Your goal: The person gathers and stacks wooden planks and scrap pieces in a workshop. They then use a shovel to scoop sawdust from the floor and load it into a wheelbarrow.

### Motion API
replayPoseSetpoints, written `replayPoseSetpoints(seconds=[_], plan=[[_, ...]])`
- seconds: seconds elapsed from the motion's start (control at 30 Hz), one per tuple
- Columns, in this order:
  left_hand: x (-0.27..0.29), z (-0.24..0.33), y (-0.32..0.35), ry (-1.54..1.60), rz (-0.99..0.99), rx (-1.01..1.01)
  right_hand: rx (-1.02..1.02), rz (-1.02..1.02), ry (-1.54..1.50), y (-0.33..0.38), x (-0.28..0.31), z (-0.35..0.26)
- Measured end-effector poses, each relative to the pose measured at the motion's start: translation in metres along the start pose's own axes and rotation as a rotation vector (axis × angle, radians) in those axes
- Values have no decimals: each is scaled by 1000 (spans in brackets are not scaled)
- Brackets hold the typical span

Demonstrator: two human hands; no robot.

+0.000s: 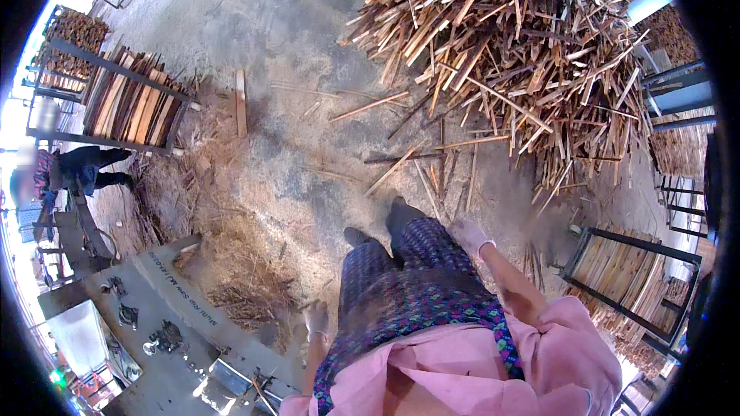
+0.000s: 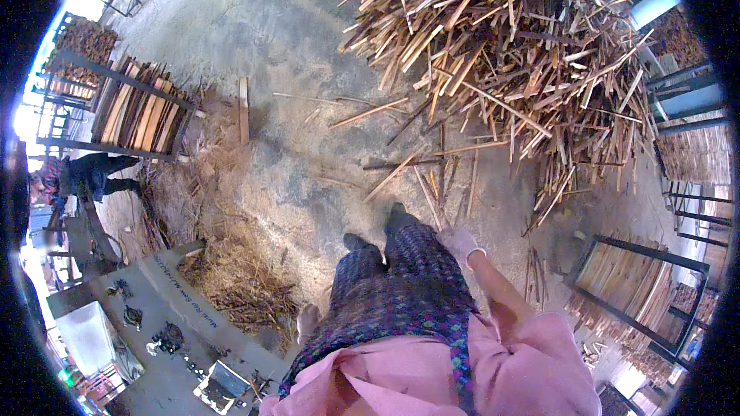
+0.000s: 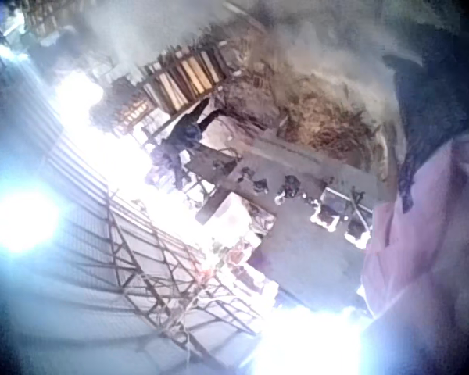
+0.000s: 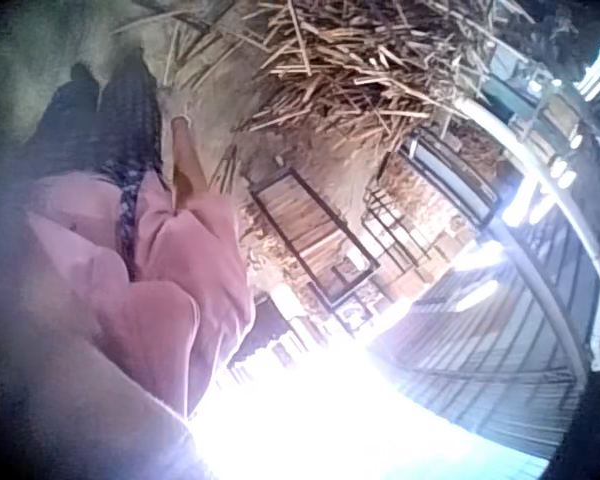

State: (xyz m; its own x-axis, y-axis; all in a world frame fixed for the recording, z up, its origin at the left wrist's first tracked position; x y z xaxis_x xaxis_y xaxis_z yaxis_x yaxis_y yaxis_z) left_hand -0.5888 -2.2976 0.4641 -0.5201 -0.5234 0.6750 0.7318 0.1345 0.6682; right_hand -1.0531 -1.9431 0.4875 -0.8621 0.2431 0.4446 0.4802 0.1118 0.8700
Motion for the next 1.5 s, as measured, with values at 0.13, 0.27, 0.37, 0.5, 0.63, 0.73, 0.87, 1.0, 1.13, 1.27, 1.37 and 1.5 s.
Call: replayPoseSetpoints(seconds=[0.13,0.27,0.37,0.5,0.63,0.73,0.87,1.0,1.13,1.27,1.37,1.5], plan=[[79,11,-43,794,275,401,-35,13,61,-6,26,18],[101,5,-79,585,355,211,-162,25,-199,-81,34,80],[115,22,-124,725,185,266,-137,89,-584,-77,80,87],[131,19,-174,688,201,-25,-248,211,-951,-61,93,111],[172,54,-225,809,278,164,-140,-48,-930,-72,29,184],[169,75,-224,887,259,195,192,249,-128,-60,2,191],[124,72,-221,723,39,207,-138,-105,-847,-94,-48,268],[36,34,-217,497,-76,80,-241,-131,-830,-85,3,253],[104,72,-243,662,-6,238,-313,-80,-708,-67,56,220],[112,61,-278,587,224,-2,-312,-165,-512,-82,82,170],[213,100,-266,818,313,204,-314,-180,-391,-102,102,139],[204,91,-238,945,289,372,-293,-231,-214,-132,137,78]])
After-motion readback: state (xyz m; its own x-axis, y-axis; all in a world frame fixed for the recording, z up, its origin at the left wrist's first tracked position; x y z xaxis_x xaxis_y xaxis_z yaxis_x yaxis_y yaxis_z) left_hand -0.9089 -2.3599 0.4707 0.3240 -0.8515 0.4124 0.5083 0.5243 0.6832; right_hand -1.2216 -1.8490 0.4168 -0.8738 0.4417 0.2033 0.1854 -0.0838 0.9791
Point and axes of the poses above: each hand's wrist, its own y-axis away from the middle knuckle, its own x-axis out of the back of the hand, z = x × y, the point moved 7 cm from there along -y, towards the middle knuckle, and after that the axes turned 14 degrees about -x, right-handed, at the moved point
